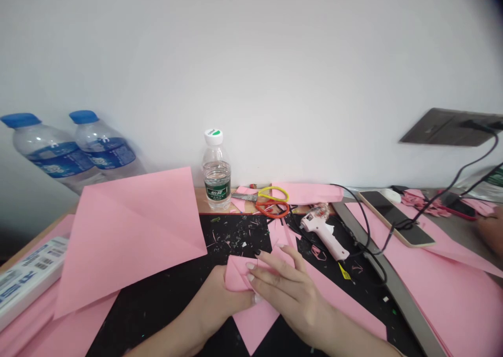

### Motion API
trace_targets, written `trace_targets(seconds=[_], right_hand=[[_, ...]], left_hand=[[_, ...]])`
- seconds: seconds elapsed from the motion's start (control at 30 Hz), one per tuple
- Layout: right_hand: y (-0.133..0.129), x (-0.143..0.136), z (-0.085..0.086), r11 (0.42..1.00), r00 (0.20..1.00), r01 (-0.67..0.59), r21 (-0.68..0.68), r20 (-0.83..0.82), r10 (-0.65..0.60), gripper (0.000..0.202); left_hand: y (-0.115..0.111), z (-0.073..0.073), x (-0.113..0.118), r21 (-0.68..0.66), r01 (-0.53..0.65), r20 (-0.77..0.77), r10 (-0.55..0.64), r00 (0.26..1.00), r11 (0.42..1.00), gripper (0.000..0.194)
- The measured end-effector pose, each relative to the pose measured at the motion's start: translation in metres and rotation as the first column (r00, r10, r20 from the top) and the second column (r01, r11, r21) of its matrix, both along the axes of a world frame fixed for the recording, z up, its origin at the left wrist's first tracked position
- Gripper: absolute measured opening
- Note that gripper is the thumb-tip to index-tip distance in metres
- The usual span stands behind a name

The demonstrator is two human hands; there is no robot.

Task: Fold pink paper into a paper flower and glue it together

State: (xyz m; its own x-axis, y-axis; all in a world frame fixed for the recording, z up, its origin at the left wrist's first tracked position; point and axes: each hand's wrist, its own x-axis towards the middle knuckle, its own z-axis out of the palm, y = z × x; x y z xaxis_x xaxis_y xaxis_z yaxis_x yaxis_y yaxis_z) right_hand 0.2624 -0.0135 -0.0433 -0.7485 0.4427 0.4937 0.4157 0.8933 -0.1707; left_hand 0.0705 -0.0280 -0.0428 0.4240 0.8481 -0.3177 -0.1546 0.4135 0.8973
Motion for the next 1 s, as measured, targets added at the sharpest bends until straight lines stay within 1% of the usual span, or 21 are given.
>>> trace_targets(seconds=[0.1, 0.17, 0.33, 0.5, 0.57, 0.6, 0.63, 0.67, 0.7, 0.73, 0.77, 0.8, 0.83, 0.9, 0.97, 1.0], right_hand=[[0.002, -0.002, 0.004, 0.999, 0.999, -0.028, -0.015, 0.027, 0.028, 0.038], [0.003, -0.003, 0.006, 0.998, 0.997, -0.033, -0.056, 0.061, 0.036, 0.043], [0.005, -0.003, 0.013, 0.972, 0.991, -0.063, -0.226, 0.104, 0.089, 0.055], [0.005, 0.001, 0.016, 0.922, 0.981, -0.088, -0.376, 0.126, 0.145, 0.073], [0.005, 0.002, 0.013, 0.909, 0.991, -0.094, -0.407, 0.047, 0.124, 0.073], [0.005, 0.003, 0.01, 0.903, 0.997, -0.081, -0.421, -0.038, 0.071, 0.07], [0.006, 0.003, 0.007, 0.894, 0.988, -0.058, -0.443, -0.152, -0.011, 0.066], [0.007, 0.003, 0.004, 0.876, 0.954, -0.03, -0.481, -0.276, -0.119, 0.061], [0.008, 0.002, 0.0, 0.841, 0.889, -0.009, -0.541, -0.389, -0.241, 0.055], [0.009, 0.001, -0.002, 0.789, 0.812, -0.011, -0.614, -0.466, -0.351, 0.049], [0.011, -0.001, -0.004, 0.723, 0.745, -0.031, -0.69, -0.498, -0.443, 0.042], [0.012, -0.004, -0.005, 0.651, 0.706, -0.061, -0.756, -0.494, -0.507, 0.034], [0.013, -0.007, -0.004, 0.581, 0.699, -0.079, -0.81, -0.461, -0.548, 0.026], [0.013, -0.012, -0.001, 0.455, 0.74, -0.071, -0.888, -0.352, -0.572, 0.013], [0.011, -0.017, 0.003, 0.341, 0.784, -0.072, -0.937, -0.264, -0.561, 0.013], [0.01, -0.018, 0.005, 0.286, 0.796, -0.094, -0.954, -0.245, -0.554, 0.015]], left_hand=[[0.001, -0.002, 0.0, -0.012, -0.018, 0.078, 0.019, 0.997, 1.0, 0.037], [0.001, -0.005, -0.001, -0.012, -0.028, 0.096, 0.029, 0.995, 1.0, 0.039], [0.001, -0.008, -0.002, -0.04, -0.045, 0.083, 0.048, 0.995, 0.998, 0.039], [0.0, -0.004, -0.003, -0.033, -0.043, 0.109, 0.047, 0.993, 0.999, 0.04], [0.0, -0.003, -0.002, -0.024, -0.036, 0.127, 0.038, 0.991, 0.999, 0.042], [0.0, -0.003, -0.002, -0.02, -0.032, 0.137, 0.035, 0.99, 0.999, 0.043], [0.0, -0.002, -0.002, -0.018, -0.03, 0.145, 0.032, 0.989, 0.999, 0.043], [0.0, -0.002, -0.002, -0.014, -0.029, 0.149, 0.031, 0.988, 0.999, 0.043], [0.0, -0.002, -0.001, -0.009, -0.03, 0.148, 0.031, 0.989, 0.999, 0.043], [0.0, -0.002, -0.001, -0.001, -0.031, 0.14, 0.031, 0.99, 1.0, 0.043], [0.0, -0.002, -0.001, 0.008, -0.032, 0.129, 0.03, 0.991, 0.999, 0.043], [0.0, -0.002, -0.001, 0.016, -0.027, 0.119, 0.025, 0.993, 1.0, 0.043], [0.0, -0.002, 0.0, 0.026, -0.022, 0.108, 0.019, 0.994, 0.999, 0.043], [-0.001, -0.003, 0.0, 0.047, -0.029, 0.069, 0.026, 0.997, 0.998, 0.042], [-0.001, -0.005, -0.001, 0.074, -0.05, -0.006, 0.051, 0.999, 0.996, 0.04], [-0.001, -0.007, -0.001, 0.095, -0.062, -0.052, 0.067, 0.996, 0.994, 0.038]])
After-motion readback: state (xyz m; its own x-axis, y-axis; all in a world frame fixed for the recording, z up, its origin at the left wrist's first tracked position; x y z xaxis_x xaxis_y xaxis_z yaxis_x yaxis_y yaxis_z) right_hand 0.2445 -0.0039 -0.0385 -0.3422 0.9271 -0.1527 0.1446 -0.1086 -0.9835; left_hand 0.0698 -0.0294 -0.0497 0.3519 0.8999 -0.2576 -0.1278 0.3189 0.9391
